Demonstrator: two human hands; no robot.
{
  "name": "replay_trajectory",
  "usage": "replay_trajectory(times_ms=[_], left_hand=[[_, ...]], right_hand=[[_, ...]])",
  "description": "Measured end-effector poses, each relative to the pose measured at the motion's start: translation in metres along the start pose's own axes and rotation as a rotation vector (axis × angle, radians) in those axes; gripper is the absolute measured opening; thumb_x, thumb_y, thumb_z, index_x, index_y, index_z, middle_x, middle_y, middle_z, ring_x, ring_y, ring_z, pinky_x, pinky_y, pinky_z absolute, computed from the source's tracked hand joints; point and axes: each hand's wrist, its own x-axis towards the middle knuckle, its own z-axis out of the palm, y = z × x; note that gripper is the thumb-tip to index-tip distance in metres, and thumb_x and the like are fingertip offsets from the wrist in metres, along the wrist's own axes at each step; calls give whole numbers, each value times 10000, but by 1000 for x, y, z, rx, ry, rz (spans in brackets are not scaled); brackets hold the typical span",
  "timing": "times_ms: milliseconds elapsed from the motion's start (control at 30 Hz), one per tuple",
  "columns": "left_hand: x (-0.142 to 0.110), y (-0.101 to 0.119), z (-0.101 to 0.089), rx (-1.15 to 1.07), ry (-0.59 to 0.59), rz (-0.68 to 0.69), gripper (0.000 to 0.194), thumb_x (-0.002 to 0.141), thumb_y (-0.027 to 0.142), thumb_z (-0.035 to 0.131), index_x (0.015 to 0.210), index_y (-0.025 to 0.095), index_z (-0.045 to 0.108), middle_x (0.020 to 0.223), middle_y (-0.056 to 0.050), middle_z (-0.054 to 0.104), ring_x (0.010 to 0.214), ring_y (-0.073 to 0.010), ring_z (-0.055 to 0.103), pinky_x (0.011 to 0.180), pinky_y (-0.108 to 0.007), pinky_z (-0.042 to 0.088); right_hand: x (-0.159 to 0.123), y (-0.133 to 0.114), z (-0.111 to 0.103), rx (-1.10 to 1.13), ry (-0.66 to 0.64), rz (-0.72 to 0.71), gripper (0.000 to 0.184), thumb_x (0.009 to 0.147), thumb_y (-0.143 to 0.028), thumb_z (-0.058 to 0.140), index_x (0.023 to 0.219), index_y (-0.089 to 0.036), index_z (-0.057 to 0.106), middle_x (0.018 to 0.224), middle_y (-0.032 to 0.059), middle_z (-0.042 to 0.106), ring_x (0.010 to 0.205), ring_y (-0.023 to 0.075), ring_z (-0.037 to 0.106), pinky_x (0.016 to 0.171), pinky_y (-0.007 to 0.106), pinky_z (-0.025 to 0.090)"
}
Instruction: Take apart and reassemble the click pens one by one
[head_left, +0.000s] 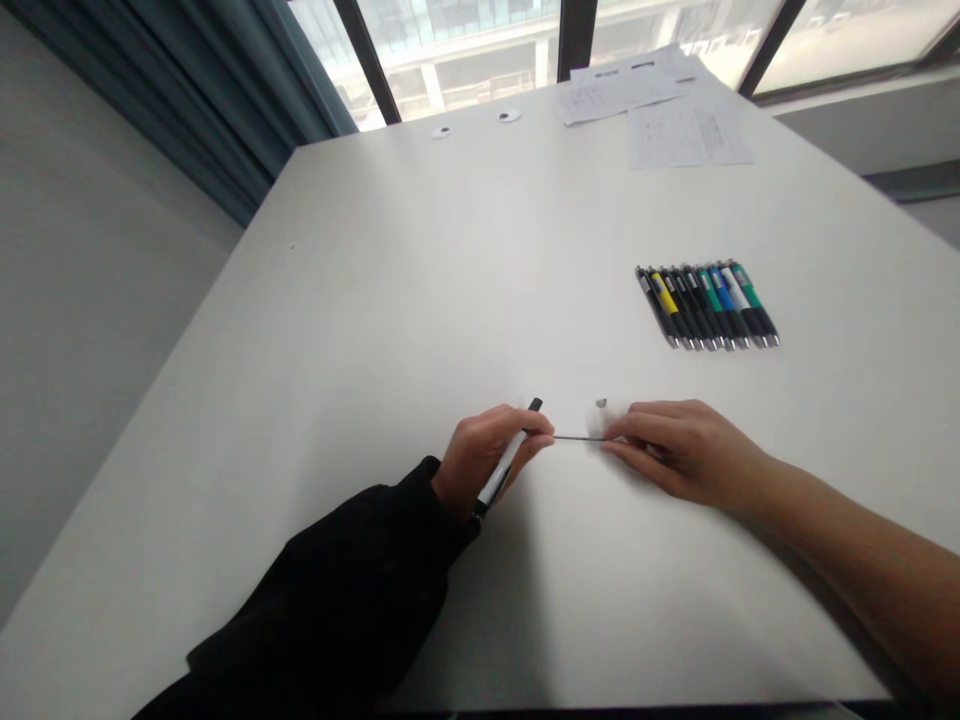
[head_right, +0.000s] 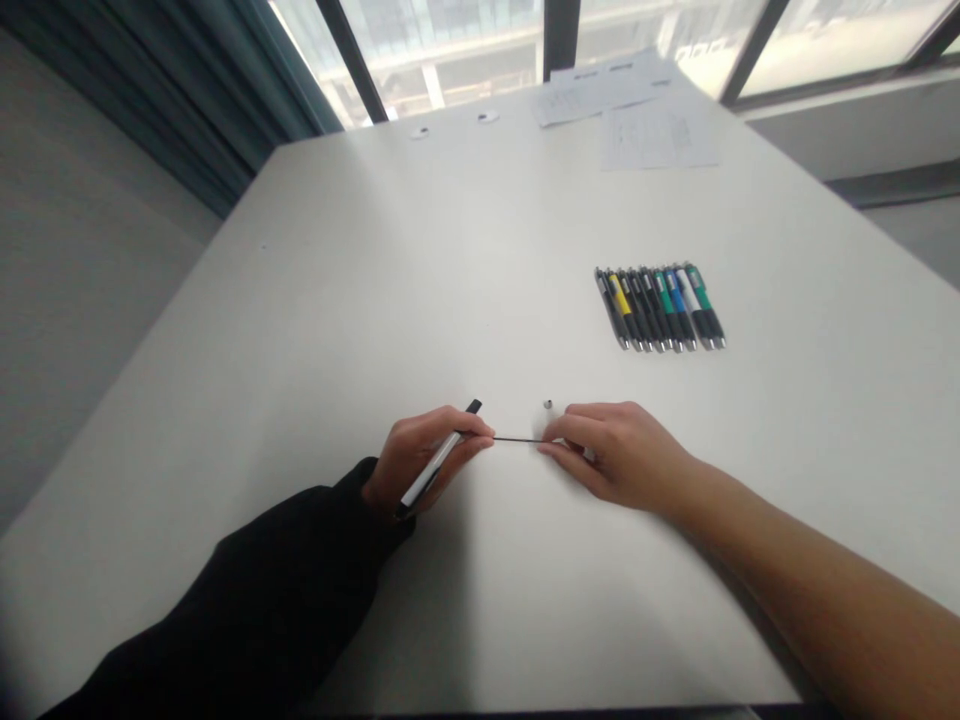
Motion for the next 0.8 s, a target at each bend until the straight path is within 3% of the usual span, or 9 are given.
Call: replay_trajectory(times_ms=[367,500,633,800], left_hand=[[1,-5,-10,77,-48,69,128,895,259,721,1004,217,774,985,-84,781,850,-182,720,824,-276,545],[6,-10,-27,87,-132,153,262,929,144,579,1081,224,777,1071,-99,766,1000,-202,708,923,-311,537],[8,-12,-38,100,-188,173,325,979,132,482,1125,206,763,1049,-108,762,953,-185,718,910,-297,540],[6,-12,-38,95,-384,271,417,1011,86,366,1256,186,688,1054,-107,735,956,-162,695,907,-291,544]], right_hand=[[1,7,15,-194,-21,-41,213,1034,-267,509,947,-177,682,744,37,677,629,158,601,595,288,398],[0,7,17,-220,-14,-45,230,1046,-275,487,973,-180,683,754,38,671,628,156,597,591,286,396],[1,9,17,-219,-1,-40,229,1046,-265,488,982,-174,688,758,41,668,629,158,600,592,285,405],[0,9,16,-124,36,-25,197,1025,-285,538,1006,-156,686,771,48,671,614,149,598,585,272,417]])
